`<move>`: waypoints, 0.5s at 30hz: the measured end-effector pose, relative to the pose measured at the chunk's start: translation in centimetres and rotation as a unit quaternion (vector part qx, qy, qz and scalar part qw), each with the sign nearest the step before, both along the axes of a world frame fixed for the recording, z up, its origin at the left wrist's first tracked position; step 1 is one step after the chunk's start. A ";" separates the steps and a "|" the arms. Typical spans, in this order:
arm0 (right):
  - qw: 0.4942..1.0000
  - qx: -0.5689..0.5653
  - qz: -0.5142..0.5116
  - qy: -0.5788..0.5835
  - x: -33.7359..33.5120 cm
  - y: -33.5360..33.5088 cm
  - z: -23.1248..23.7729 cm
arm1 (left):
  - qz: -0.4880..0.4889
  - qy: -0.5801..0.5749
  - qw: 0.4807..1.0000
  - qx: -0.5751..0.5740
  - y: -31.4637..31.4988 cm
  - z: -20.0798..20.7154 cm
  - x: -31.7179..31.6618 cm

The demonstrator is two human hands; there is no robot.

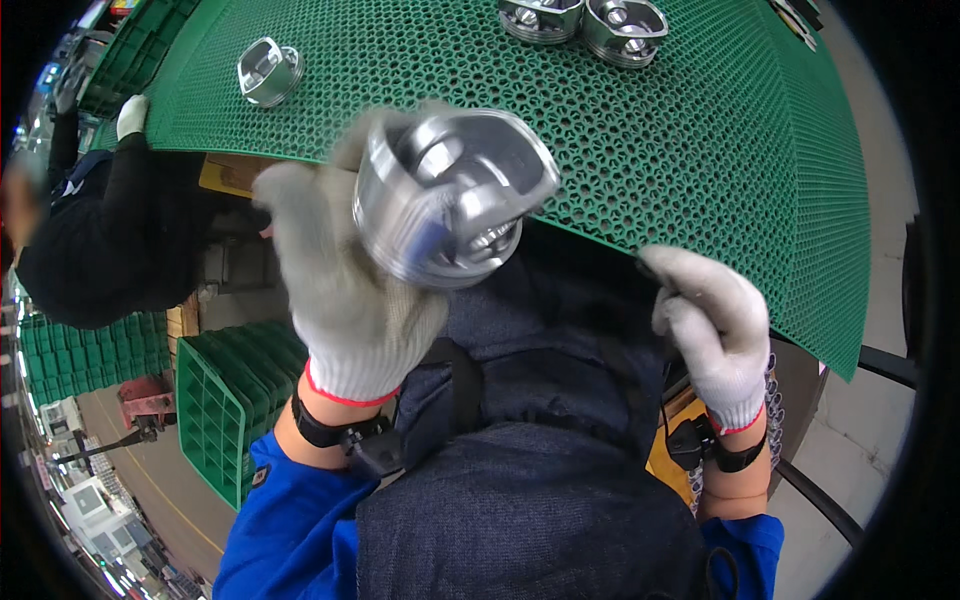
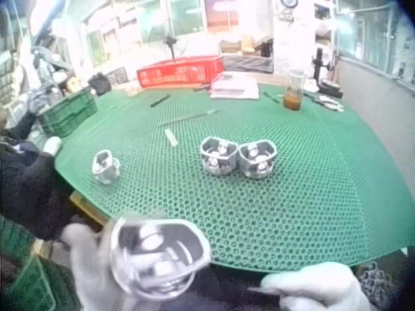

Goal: Inspecting metal pistons using a gauge tool to check grooves and moving them to a sorting table.

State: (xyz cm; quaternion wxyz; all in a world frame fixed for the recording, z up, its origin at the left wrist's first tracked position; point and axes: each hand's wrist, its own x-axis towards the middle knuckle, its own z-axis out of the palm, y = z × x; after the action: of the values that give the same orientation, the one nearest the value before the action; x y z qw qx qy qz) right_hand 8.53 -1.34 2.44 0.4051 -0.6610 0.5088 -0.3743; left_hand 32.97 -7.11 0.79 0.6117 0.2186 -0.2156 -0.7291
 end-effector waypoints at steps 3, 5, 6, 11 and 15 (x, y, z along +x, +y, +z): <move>0.996 -0.057 0.048 0.043 0.4 -0.5 -1.2 | -0.231 0.138 0.950 0.157 0.2 -1.8 0.6; 0.994 -0.074 0.050 0.063 0.8 -0.8 -1.7 | -0.300 0.043 0.950 0.081 0.3 -2.7 0.9; 0.991 -0.094 0.052 0.082 1.0 -0.8 -2.0 | -0.301 0.044 0.949 0.084 0.7 -2.9 0.8; 0.990 -0.084 0.030 0.106 2.4 -1.3 -2.9 | -0.155 0.059 0.964 0.210 1.4 -0.3 -0.8; 0.981 -0.077 0.106 0.143 1.7 -0.8 -1.9 | -0.152 0.001 0.978 0.142 0.9 -1.0 -0.7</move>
State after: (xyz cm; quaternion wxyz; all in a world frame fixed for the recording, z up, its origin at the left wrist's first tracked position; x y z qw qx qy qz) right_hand 10.22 -2.09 0.56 0.3137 -0.7870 0.4584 -0.2686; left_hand 32.25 -6.19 -0.17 0.4561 0.2676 -0.1400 -0.8371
